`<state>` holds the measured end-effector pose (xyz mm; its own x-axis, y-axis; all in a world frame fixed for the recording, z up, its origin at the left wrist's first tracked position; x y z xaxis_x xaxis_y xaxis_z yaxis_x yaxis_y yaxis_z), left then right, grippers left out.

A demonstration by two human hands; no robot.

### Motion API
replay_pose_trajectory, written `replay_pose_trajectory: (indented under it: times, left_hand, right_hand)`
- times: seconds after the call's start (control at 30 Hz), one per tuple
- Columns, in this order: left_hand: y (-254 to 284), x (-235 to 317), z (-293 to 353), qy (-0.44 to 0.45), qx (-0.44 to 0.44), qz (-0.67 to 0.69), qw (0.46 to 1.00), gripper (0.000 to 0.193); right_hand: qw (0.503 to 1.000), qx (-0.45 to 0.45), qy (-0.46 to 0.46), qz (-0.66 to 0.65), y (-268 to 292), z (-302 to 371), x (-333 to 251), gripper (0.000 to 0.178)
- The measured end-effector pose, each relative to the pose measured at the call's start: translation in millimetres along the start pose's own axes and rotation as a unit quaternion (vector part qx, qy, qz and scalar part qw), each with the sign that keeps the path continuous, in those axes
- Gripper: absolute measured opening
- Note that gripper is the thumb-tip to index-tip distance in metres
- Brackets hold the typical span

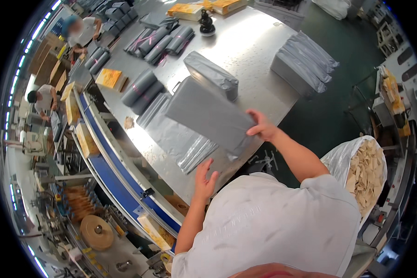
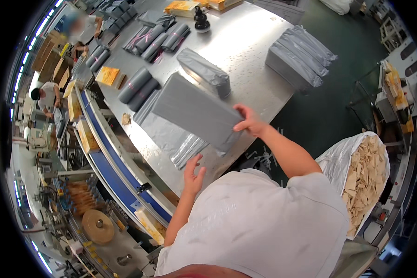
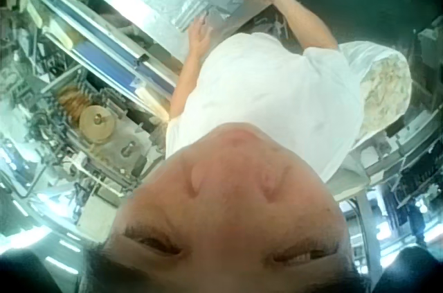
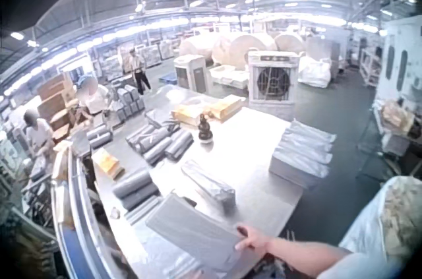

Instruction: The person takes boxes from a conveyor belt and places them into gray plastic mailer bags. They fold the top of the bags closed and stack the sealed packages on a metal table. The person also briefly handles crumpled paper from a large white bag.

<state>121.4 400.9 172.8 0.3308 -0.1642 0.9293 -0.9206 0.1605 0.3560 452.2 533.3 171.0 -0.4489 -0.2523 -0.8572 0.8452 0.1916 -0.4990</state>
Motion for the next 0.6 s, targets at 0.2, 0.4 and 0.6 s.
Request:
replay_pose_trajectory:
  times: [0.2, 0.4, 0.6]
  left_hand:
    - [-24, -28, 13, 0.114, 0.002, 0.037, 0.993, 0.02]
    - [-64, -21, -3, 0.115, -0.046, -0.018, 0.992, 0.015]
    - [-97, 23, -19, 0.048, -0.08, -0.065, 0.994, 0.013]
  right_hand:
    - [0.799, 0.228, 0.248, 0.498, 124, 76, -168, 0.073]
    - [0.477, 0.317, 0.027, 0.819, 211, 55, -147, 0.058]
    - [0.873, 0.361, 0.324, 0.055, 225, 62, -133, 0.048]
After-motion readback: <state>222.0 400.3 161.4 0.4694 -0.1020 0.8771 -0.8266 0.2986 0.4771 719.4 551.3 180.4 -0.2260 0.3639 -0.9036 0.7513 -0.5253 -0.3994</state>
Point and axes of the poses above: each hand's wrist, its own z-axis away from the middle knuckle, its own y-axis out of the back of the hand, x = y × z, the point moved 2 cm from there along -z, towards the middle knuckle, and after that the axes turned 3 degrees about y, right-handed, at the moved point
